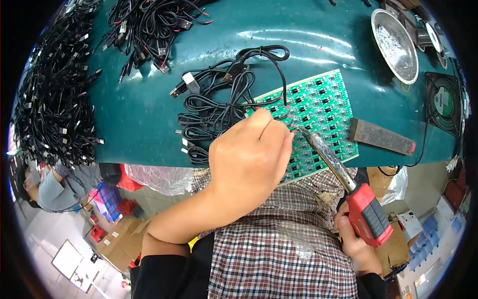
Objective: The person solders the wires of USB cables onto a circuit board using a soldering iron, picking up cables and attaching their wire ends to the board.
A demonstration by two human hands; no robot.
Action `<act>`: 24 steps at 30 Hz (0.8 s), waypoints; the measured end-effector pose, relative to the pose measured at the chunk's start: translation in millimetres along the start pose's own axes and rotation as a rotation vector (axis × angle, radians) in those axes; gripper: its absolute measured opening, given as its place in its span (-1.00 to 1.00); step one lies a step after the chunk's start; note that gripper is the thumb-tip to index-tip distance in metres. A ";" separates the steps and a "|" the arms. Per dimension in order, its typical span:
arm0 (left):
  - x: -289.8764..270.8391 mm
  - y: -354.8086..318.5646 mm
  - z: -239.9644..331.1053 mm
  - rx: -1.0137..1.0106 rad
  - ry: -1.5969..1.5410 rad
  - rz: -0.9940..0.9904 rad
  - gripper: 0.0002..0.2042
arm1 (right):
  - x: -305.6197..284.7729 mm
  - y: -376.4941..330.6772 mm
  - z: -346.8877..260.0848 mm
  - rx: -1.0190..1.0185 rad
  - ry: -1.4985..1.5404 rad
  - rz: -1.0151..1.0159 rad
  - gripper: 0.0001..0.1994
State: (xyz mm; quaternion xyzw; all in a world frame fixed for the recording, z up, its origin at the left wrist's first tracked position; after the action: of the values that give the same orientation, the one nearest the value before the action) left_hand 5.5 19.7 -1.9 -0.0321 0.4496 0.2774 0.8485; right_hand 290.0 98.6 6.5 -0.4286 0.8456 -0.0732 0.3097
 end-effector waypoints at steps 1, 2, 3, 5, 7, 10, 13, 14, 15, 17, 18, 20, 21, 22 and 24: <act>0.0 -0.2 -0.1 -0.004 0.002 -0.007 -0.84 | -1.4 -0.4 1.2 0.000 0.000 -0.003 -0.81; 0.2 -0.5 -0.2 -0.007 0.004 -0.014 -0.84 | -2.9 -1.0 3.7 0.022 -0.014 -0.049 -0.81; 0.0 -0.2 -0.4 -0.009 0.003 -0.014 -0.84 | -3.7 -1.4 5.0 0.046 -0.031 -0.094 -0.81; -0.1 0.2 -0.7 -0.007 0.009 -0.019 -0.85 | -3.7 0.2 5.3 0.021 -0.029 -0.092 -0.81; -1.0 0.4 -0.6 -0.007 0.008 -0.021 -0.85 | -3.4 0.3 5.5 -0.004 -0.026 -0.090 -0.80; -0.9 0.8 -0.3 -0.008 0.002 -0.026 -0.85 | -3.1 -1.3 4.1 0.017 -0.011 -0.085 -0.80; -1.8 1.4 0.6 -0.019 -0.001 -0.033 -0.85 | -2.1 -0.6 1.1 0.112 0.022 -0.058 -0.80; -2.2 1.4 0.6 -0.026 0.001 -0.039 -0.85 | -1.9 -0.2 1.7 0.100 0.014 -0.060 -0.80; -1.4 1.0 0.3 -0.026 0.000 -0.039 -0.85 | -1.8 -0.4 2.0 0.089 0.005 -0.060 -0.80; 0.1 0.4 -0.5 -0.014 0.006 -0.024 -0.85 | -0.2 -1.2 0.8 0.111 0.020 -0.044 -0.78; -0.2 0.6 -0.7 -0.015 0.007 -0.024 -0.85 | 0.0 -1.4 0.4 0.131 0.035 -0.030 -0.77; -0.7 1.0 -0.6 -0.005 0.011 -0.031 -0.85 | -3.4 0.2 -2.4 0.119 0.009 -0.051 -0.77; -0.8 0.6 -0.6 -0.006 0.011 -0.031 -0.85 | -4.4 0.8 -3.9 0.107 -0.017 -0.071 -0.76; -0.4 0.2 -0.4 -0.007 0.018 -0.042 -0.82 | -4.2 0.1 -4.5 0.107 -0.017 -0.072 -0.76; -0.1 -0.4 -0.2 -0.008 0.026 -0.053 -0.78 | -4.3 -2.9 -3.6 0.192 0.146 -0.023 -0.77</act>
State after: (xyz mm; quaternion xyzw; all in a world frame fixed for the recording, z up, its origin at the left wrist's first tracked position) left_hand 5.4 19.3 -2.0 -0.0509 0.4583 0.2562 0.8495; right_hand 291.7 99.6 12.4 -0.4000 0.8501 -0.1886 0.2859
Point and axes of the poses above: each hand's wrist, its own y-axis towards the middle knuckle, its own x-axis out of the palm, z = x × y, the point moved 3 cm from there along y, towards the middle knuckle, and after that the axes turned 1 degree about -y, right-handed, at the moved point
